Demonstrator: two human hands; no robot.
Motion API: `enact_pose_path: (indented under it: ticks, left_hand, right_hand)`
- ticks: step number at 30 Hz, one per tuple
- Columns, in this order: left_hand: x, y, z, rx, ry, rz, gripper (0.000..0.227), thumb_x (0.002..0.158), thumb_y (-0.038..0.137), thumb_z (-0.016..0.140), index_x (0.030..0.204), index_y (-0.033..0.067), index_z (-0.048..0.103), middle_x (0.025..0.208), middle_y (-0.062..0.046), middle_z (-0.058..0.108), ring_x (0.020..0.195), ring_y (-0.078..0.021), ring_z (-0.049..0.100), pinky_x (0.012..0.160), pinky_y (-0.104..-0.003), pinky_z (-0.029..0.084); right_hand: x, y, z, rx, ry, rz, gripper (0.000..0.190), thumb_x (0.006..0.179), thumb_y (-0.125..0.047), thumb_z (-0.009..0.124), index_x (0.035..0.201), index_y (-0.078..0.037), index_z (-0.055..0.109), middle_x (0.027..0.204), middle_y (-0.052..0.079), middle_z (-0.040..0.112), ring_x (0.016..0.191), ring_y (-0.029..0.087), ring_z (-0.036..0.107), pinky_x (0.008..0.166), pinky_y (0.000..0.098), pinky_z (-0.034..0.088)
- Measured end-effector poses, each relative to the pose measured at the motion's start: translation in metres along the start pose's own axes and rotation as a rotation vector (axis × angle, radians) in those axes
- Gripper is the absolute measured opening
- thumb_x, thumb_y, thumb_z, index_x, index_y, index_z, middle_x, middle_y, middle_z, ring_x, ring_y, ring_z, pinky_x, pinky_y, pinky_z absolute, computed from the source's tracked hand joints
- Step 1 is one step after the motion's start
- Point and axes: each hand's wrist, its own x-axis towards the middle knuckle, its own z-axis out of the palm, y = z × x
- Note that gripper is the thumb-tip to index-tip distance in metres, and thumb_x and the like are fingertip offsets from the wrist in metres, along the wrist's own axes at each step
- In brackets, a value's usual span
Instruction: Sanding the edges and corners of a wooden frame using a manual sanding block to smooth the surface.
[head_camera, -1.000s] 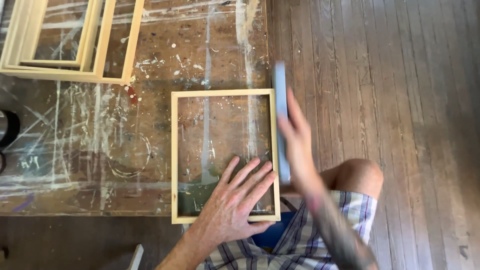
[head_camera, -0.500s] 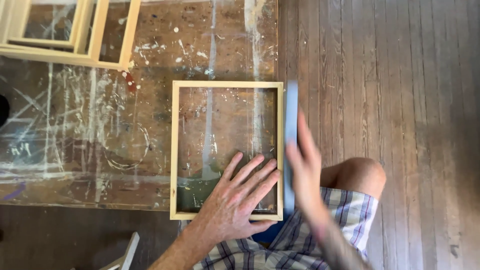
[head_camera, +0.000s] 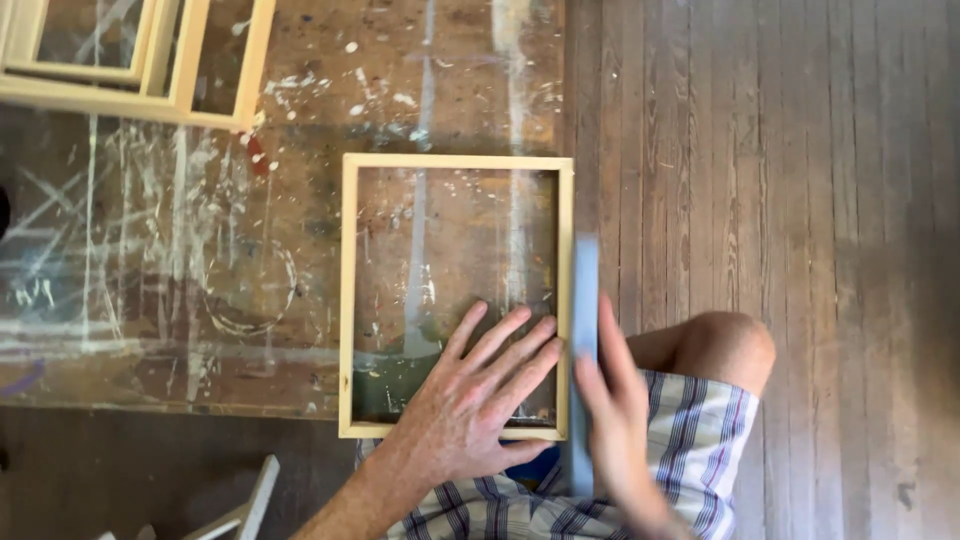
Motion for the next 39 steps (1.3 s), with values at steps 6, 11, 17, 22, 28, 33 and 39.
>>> enact_pose_path:
  ticks: [6, 11, 17, 22, 28, 33, 39]
  left_hand:
    - [0.003, 0.004, -0.003, 0.063, -0.043, -0.002, 0.097, 0.085, 0.061, 0.075, 0.155, 0.0034, 0.042, 0.161, -0.013, 0.047, 0.151, -0.0348, 0.038, 0.126, -0.063, 0.021]
    - [0.008, 0.004, -0.001, 0.046, -0.052, 0.002, 0.102, 0.076, 0.053, 0.088, 0.153, 0.0013, 0.044, 0.159, -0.016, 0.048, 0.151, -0.0365, 0.04, 0.126, -0.064, 0.022]
    - [0.013, 0.01, -0.008, 0.032, -0.089, -0.009, 0.085, 0.093, 0.057, 0.074, 0.15, 0.0013, 0.045, 0.156, -0.018, 0.05, 0.149, -0.0383, 0.043, 0.124, -0.066, 0.027]
    - [0.009, 0.008, -0.001, 0.164, -0.198, -0.051, 0.098, 0.088, 0.071, 0.069, 0.155, 0.0063, 0.039, 0.164, -0.012, 0.041, 0.154, -0.0323, 0.035, 0.128, -0.062, 0.021]
    - [0.006, 0.004, 0.001, 0.171, -0.209, -0.03, 0.099, 0.09, 0.07, 0.07, 0.156, 0.0065, 0.035, 0.163, -0.013, 0.042, 0.154, -0.0353, 0.036, 0.129, -0.065, 0.021]
    - [0.007, 0.008, 0.0, 0.088, -0.244, -0.116, 0.097, 0.092, 0.067, 0.069, 0.161, 0.0123, 0.029, 0.167, -0.01, 0.038, 0.157, -0.0332, 0.032, 0.129, -0.064, 0.02]
    - [0.01, 0.008, -0.002, 0.123, -0.213, -0.064, 0.09, 0.093, 0.065, 0.066, 0.156, 0.0067, 0.038, 0.162, -0.013, 0.045, 0.154, -0.0357, 0.037, 0.127, -0.066, 0.024]
  right_hand:
    - [0.167, -0.008, 0.019, 0.037, -0.052, -0.309, 0.061, 0.105, -0.03, 0.057, 0.157, -0.006, 0.034, 0.167, 0.017, 0.032, 0.157, 0.027, 0.032, 0.13, 0.0426, 0.025]
    - [0.039, -0.012, -0.001, -0.063, -0.065, -0.236, 0.064, 0.106, -0.04, 0.048, 0.159, -0.009, 0.031, 0.169, 0.016, 0.029, 0.159, 0.029, 0.028, 0.13, 0.0472, 0.02]
    - [-0.014, -0.01, -0.011, 0.146, -0.099, 0.0, 0.065, 0.102, -0.024, 0.052, 0.157, 0.001, 0.03, 0.17, 0.016, 0.028, 0.158, 0.023, 0.024, 0.129, 0.0378, 0.019]
    - [0.156, 0.003, 0.011, 0.195, -0.131, -0.351, 0.057, 0.11, -0.031, 0.053, 0.159, -0.007, 0.035, 0.169, 0.013, 0.031, 0.159, 0.022, 0.028, 0.136, 0.0392, 0.02]
    - [0.023, 0.015, -0.01, 0.209, -0.173, -0.331, 0.054, 0.112, -0.01, 0.043, 0.161, -0.003, 0.023, 0.172, 0.017, 0.02, 0.163, 0.029, 0.02, 0.138, 0.0435, 0.016]
    - [-0.024, 0.031, -0.018, 0.128, -0.128, -0.213, 0.053, 0.107, -0.017, 0.052, 0.156, -0.001, 0.036, 0.168, 0.025, 0.029, 0.159, 0.035, 0.028, 0.13, 0.0468, 0.025]
    - [0.143, 0.007, 0.008, 0.219, -0.174, -0.417, 0.053, 0.116, -0.028, 0.047, 0.163, -0.011, 0.03, 0.174, 0.012, 0.023, 0.166, 0.026, 0.021, 0.142, 0.0455, 0.017]
